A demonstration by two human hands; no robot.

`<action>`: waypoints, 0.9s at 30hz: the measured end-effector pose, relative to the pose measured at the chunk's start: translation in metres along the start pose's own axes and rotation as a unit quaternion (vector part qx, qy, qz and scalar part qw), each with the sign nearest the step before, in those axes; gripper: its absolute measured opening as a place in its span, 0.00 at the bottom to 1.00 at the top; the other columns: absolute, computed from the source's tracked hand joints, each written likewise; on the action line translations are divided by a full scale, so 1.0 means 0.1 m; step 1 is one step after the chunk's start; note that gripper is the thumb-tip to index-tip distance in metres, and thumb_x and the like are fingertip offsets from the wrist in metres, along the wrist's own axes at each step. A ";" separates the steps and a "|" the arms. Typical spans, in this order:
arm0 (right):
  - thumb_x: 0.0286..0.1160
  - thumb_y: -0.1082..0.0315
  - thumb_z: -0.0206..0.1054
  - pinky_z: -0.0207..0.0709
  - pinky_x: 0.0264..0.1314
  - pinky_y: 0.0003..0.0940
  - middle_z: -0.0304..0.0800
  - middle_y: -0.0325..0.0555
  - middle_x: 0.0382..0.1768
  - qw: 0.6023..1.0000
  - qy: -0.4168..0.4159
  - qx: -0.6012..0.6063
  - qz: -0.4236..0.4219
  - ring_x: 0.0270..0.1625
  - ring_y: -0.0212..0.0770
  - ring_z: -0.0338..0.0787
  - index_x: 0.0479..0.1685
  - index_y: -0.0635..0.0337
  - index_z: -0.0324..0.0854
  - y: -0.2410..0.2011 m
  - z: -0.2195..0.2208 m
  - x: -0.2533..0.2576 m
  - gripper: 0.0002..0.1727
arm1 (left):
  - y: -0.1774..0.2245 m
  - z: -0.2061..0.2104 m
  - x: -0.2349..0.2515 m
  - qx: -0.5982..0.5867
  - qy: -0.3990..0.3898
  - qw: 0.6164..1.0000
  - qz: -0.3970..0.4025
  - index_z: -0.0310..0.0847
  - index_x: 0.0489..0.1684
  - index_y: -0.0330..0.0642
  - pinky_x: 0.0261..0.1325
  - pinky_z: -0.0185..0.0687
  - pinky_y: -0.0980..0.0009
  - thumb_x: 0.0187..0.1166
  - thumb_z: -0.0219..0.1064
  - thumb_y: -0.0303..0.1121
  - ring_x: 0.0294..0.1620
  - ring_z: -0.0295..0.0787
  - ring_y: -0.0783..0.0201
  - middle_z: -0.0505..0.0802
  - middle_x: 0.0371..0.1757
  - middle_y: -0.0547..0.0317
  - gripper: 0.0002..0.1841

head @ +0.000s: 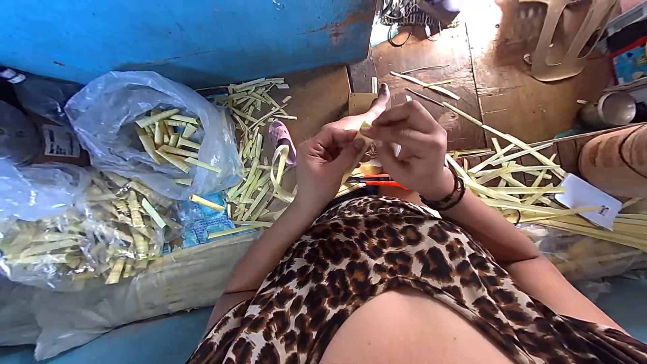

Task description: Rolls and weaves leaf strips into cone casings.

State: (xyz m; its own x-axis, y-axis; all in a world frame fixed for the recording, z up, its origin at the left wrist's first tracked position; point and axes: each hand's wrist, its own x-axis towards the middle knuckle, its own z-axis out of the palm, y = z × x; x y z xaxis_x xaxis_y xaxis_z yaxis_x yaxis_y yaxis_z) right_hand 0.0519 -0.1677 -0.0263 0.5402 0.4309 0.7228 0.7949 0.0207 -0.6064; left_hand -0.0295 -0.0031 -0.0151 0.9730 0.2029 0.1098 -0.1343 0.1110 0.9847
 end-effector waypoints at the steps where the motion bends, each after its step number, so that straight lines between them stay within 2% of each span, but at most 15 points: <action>1: 0.72 0.76 0.68 0.86 0.53 0.28 0.89 0.55 0.47 0.998 -0.010 0.038 0.056 0.50 0.36 0.89 0.47 0.73 0.90 -0.02 -0.02 0.00 0.11 | -0.03 0.00 0.00 0.019 0.000 1.000 0.020 0.86 0.48 0.34 0.39 0.94 0.71 0.77 0.70 0.21 0.34 0.94 0.70 0.96 0.37 0.63 0.06; 2: 0.75 0.73 0.70 0.90 0.53 0.30 0.90 0.52 0.47 0.992 -0.017 0.064 0.110 0.49 0.35 0.91 0.50 0.73 0.88 -0.03 -0.04 0.00 0.12 | -0.05 0.00 -0.01 0.043 -0.002 0.998 0.042 0.86 0.47 0.33 0.37 0.93 0.72 0.78 0.70 0.22 0.33 0.93 0.71 0.96 0.36 0.63 0.06; 4: 0.78 0.70 0.72 0.90 0.47 0.27 0.91 0.47 0.40 0.982 -0.018 0.063 0.177 0.41 0.30 0.92 0.43 0.70 0.89 -0.04 -0.04 0.00 0.09 | -0.06 0.00 -0.07 0.107 -0.021 0.992 0.069 0.85 0.49 0.34 0.38 0.92 0.77 0.80 0.69 0.24 0.33 0.92 0.74 0.94 0.37 0.63 0.06; 7: 0.77 0.73 0.71 0.84 0.41 0.24 0.90 0.49 0.34 0.990 -0.001 -0.014 0.138 0.36 0.30 0.88 0.35 0.70 0.90 -0.03 -0.01 -0.03 0.08 | -0.10 -0.02 -0.03 0.235 -0.033 0.962 0.137 0.87 0.47 0.29 0.40 0.87 0.81 0.82 0.68 0.25 0.34 0.89 0.78 0.94 0.36 0.58 0.07; 9: 0.77 0.74 0.71 0.85 0.41 0.24 0.88 0.49 0.35 0.990 0.003 0.008 0.140 0.37 0.30 0.88 0.37 0.71 0.88 -0.03 0.01 -0.05 0.07 | -0.13 -0.02 0.03 0.246 -0.021 0.956 0.159 0.89 0.44 0.29 0.41 0.88 0.79 0.81 0.67 0.26 0.34 0.91 0.77 0.95 0.36 0.56 0.08; 12: 0.71 0.77 0.75 0.93 0.49 0.30 0.93 0.49 0.42 0.977 0.001 0.110 0.181 0.41 0.32 0.95 0.49 0.74 0.84 -0.07 0.01 -0.04 0.11 | -0.13 0.01 0.06 0.133 0.002 0.987 0.089 0.86 0.43 0.34 0.40 0.86 0.80 0.81 0.67 0.25 0.34 0.87 0.80 0.92 0.36 0.66 0.04; 14: 0.67 0.80 0.77 0.93 0.48 0.30 0.94 0.49 0.41 0.985 0.028 0.090 0.142 0.41 0.33 0.95 0.47 0.74 0.87 -0.06 0.02 -0.07 0.11 | -0.12 0.01 0.09 0.068 0.008 0.998 -0.003 0.84 0.35 0.41 0.34 0.84 0.78 0.81 0.68 0.27 0.27 0.85 0.78 0.89 0.28 0.71 0.04; 16: 0.67 0.80 0.74 0.87 0.48 0.26 0.94 0.51 0.38 0.998 0.038 -0.014 0.056 0.43 0.34 0.92 0.41 0.69 0.93 -0.02 0.01 -0.11 0.06 | -0.09 0.01 0.09 0.015 -0.012 0.996 -0.086 0.81 0.31 0.43 0.35 0.93 0.69 0.85 0.64 0.30 0.27 0.91 0.71 0.90 0.26 0.67 0.09; 18: 0.69 0.80 0.74 0.85 0.52 0.27 0.93 0.54 0.38 0.995 0.032 -0.093 -0.025 0.45 0.38 0.91 0.39 0.66 0.94 0.01 0.01 -0.15 0.05 | -0.03 0.00 0.05 -0.022 -0.042 0.993 -0.107 0.84 0.38 0.41 0.42 0.94 0.67 0.87 0.62 0.30 0.33 0.94 0.69 0.94 0.31 0.65 0.08; 19: 0.69 0.80 0.74 0.85 0.54 0.27 0.92 0.55 0.39 0.992 0.028 -0.109 -0.050 0.46 0.40 0.91 0.38 0.67 0.94 0.03 0.01 -0.16 0.05 | -0.01 0.00 0.03 -0.031 -0.052 0.993 -0.100 0.86 0.44 0.38 0.45 0.95 0.67 0.84 0.65 0.27 0.36 0.95 0.68 0.95 0.35 0.63 0.04; 21: 0.69 0.80 0.74 0.85 0.54 0.27 0.91 0.56 0.41 0.993 0.025 -0.101 -0.060 0.48 0.41 0.91 0.37 0.67 0.93 0.04 0.01 -0.17 0.04 | 0.01 0.00 0.01 -0.021 -0.051 0.995 -0.081 0.87 0.48 0.34 0.46 0.95 0.69 0.77 0.70 0.20 0.37 0.96 0.67 0.97 0.37 0.60 0.07; 23: 0.70 0.79 0.70 0.84 0.51 0.25 0.90 0.54 0.43 1.000 0.016 -0.017 0.015 0.48 0.36 0.89 0.39 0.69 0.93 0.03 -0.01 -0.14 0.06 | 0.00 -0.01 0.02 -0.001 -0.050 0.997 -0.065 0.87 0.48 0.33 0.47 0.95 0.70 0.76 0.70 0.20 0.37 0.96 0.68 0.96 0.37 0.61 0.07; 24: 0.72 0.78 0.66 0.84 0.50 0.26 0.89 0.52 0.45 0.996 0.002 0.045 0.075 0.48 0.33 0.88 0.44 0.72 0.91 0.02 -0.04 -0.12 0.09 | -0.02 -0.02 0.03 0.016 -0.053 0.997 -0.054 0.87 0.48 0.33 0.46 0.95 0.70 0.77 0.70 0.20 0.37 0.95 0.68 0.96 0.37 0.61 0.07; 26: 0.80 0.74 0.66 0.88 0.50 0.27 0.91 0.45 0.44 0.966 -0.039 0.156 0.203 0.44 0.28 0.90 0.54 0.73 0.85 0.01 -0.12 -0.08 0.12 | -0.05 -0.03 0.04 0.054 -0.062 0.996 -0.030 0.87 0.49 0.32 0.45 0.94 0.71 0.78 0.70 0.21 0.37 0.95 0.70 0.96 0.37 0.61 0.07; 27: 0.81 0.72 0.67 0.89 0.46 0.25 0.92 0.41 0.39 0.950 -0.057 0.175 0.252 0.40 0.26 0.91 0.49 0.70 0.86 0.02 -0.14 -0.05 0.09 | -0.05 -0.03 0.04 0.069 -0.069 0.995 -0.025 0.87 0.50 0.32 0.46 0.94 0.71 0.78 0.70 0.21 0.38 0.95 0.69 0.96 0.38 0.60 0.07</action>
State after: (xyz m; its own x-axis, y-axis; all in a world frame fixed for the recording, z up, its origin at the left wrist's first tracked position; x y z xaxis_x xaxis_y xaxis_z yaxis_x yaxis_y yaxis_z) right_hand 0.0544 -0.1826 -0.0263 0.7784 0.5602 0.2832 0.2917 0.0766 -0.9534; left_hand -0.0254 0.0003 -0.0203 0.9955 0.0641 0.0691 -0.0679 -0.0200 0.9975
